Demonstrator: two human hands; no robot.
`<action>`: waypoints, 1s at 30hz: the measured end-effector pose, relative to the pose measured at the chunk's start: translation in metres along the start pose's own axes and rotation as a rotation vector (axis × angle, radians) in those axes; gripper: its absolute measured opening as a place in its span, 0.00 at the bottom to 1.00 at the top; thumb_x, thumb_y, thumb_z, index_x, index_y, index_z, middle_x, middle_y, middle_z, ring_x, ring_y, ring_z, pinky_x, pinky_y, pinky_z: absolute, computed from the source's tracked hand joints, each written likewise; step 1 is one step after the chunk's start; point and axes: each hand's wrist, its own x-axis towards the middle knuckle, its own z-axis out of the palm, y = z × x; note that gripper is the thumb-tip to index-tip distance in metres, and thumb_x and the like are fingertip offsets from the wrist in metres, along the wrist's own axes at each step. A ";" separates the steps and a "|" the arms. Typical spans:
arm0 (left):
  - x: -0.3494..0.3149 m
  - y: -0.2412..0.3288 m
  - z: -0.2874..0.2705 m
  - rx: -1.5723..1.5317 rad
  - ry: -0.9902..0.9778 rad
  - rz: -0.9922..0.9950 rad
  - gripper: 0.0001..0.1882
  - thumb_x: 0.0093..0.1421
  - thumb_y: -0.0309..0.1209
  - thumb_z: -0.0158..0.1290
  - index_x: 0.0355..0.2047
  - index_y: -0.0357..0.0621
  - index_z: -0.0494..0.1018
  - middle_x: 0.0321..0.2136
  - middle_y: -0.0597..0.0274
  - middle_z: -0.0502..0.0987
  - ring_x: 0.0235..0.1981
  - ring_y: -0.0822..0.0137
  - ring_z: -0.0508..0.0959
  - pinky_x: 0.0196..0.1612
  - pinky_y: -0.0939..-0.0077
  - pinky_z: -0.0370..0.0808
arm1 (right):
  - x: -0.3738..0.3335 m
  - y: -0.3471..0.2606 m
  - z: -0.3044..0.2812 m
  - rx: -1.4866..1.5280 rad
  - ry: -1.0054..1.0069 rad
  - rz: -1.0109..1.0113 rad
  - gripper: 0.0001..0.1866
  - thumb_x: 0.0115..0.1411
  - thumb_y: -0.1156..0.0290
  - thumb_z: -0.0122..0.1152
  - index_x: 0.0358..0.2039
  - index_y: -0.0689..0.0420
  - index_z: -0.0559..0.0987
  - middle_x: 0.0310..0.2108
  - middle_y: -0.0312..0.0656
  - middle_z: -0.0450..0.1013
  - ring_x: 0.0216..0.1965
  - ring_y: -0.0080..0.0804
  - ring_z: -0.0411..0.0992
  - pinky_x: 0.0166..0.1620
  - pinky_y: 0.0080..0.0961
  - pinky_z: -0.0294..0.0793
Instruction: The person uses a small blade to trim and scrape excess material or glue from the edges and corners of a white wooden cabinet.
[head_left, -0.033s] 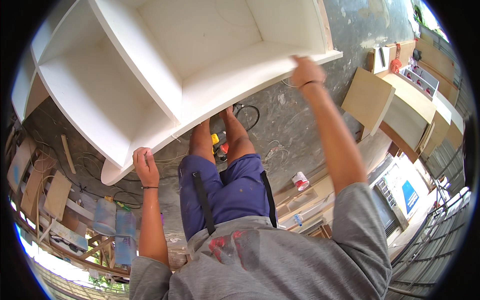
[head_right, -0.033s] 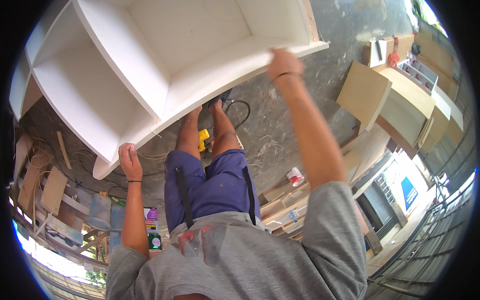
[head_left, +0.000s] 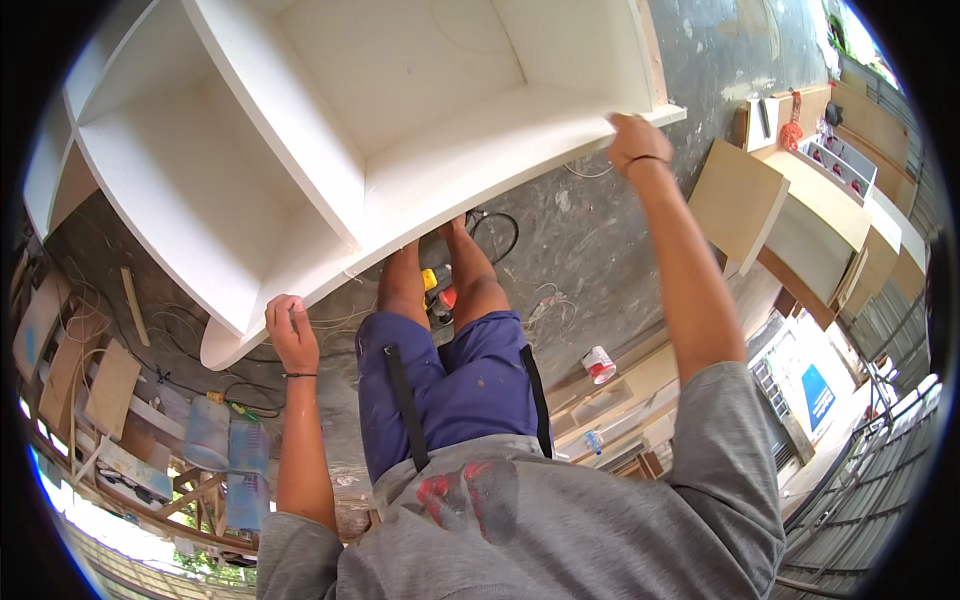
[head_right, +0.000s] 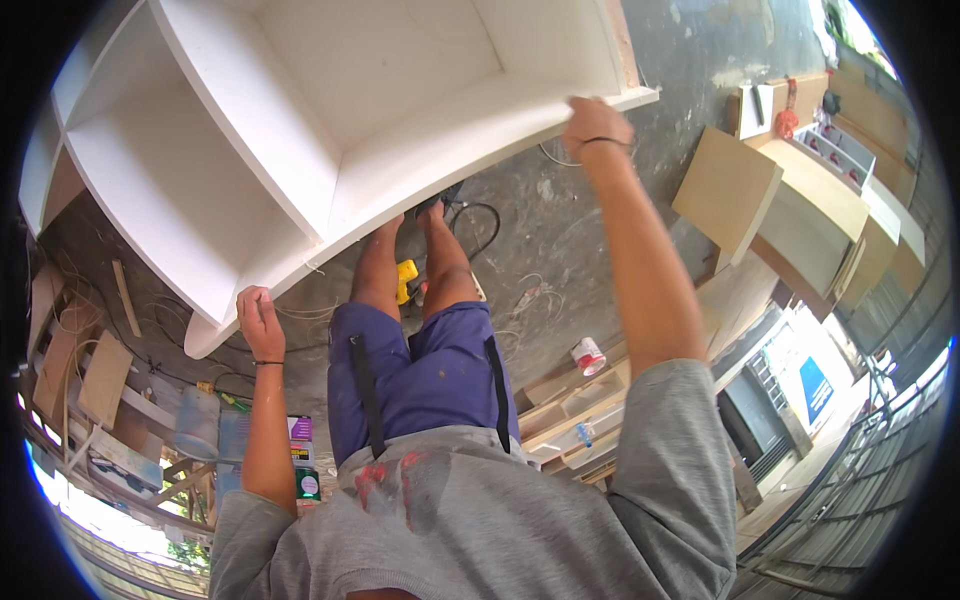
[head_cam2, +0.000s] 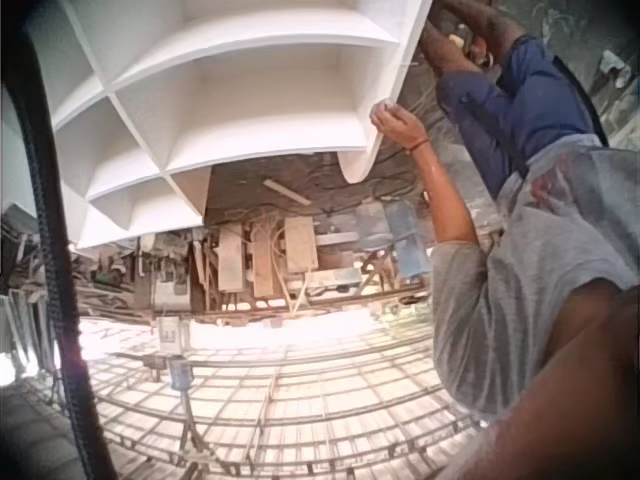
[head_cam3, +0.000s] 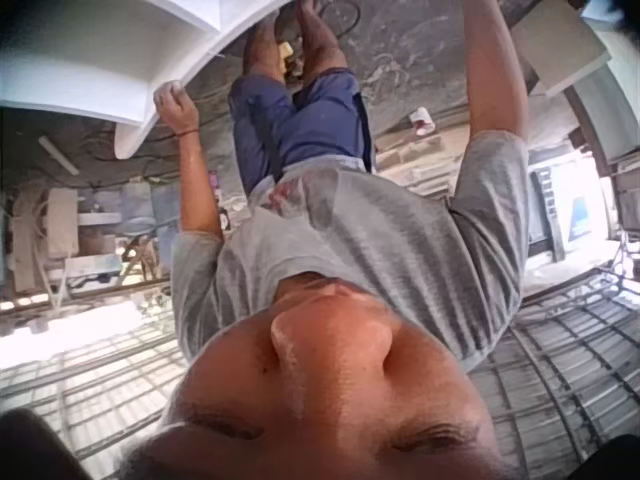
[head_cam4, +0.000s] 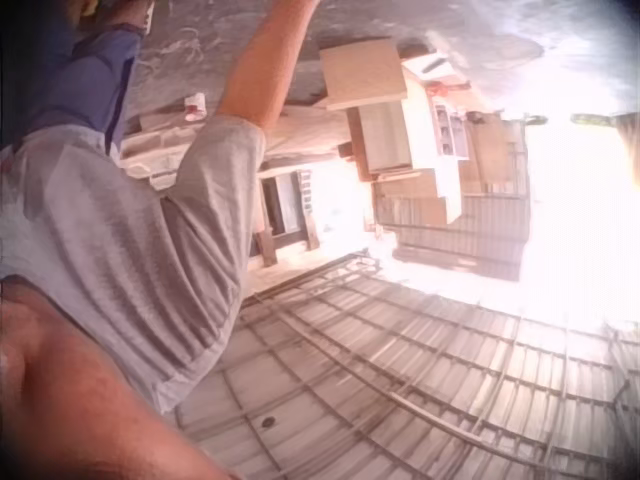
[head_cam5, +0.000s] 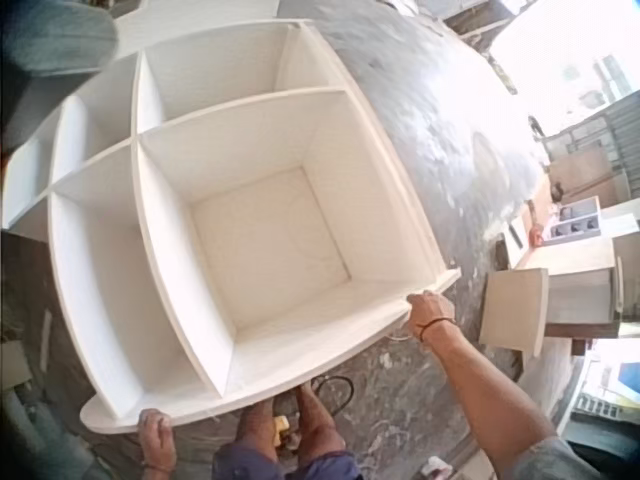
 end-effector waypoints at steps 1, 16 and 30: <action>0.001 -0.001 0.002 0.013 0.018 0.025 0.09 0.65 0.29 0.43 0.34 0.34 0.69 0.35 0.51 0.72 0.40 0.53 0.71 0.47 0.64 0.67 | -0.002 -0.010 0.009 -0.051 -0.005 -0.064 0.22 0.55 0.70 0.50 0.53 0.48 0.74 0.45 0.47 0.73 0.47 0.42 0.73 0.48 0.36 0.75; -0.013 -0.017 0.014 0.064 0.085 0.123 0.10 0.64 0.31 0.42 0.39 0.37 0.69 0.39 0.50 0.72 0.43 0.50 0.70 0.50 0.60 0.62 | -0.010 -0.064 -0.002 -0.164 -0.143 -0.049 0.18 0.52 0.71 0.52 0.45 0.54 0.78 0.40 0.48 0.77 0.43 0.44 0.76 0.48 0.38 0.74; -0.007 -0.016 0.021 0.300 0.034 0.137 0.17 0.67 0.40 0.41 0.41 0.38 0.69 0.41 0.50 0.73 0.45 0.50 0.70 0.50 0.56 0.62 | -0.135 -0.211 0.031 0.582 -0.146 -0.648 0.24 0.49 0.73 0.53 0.50 0.55 0.73 0.33 0.51 0.77 0.37 0.50 0.76 0.39 0.38 0.76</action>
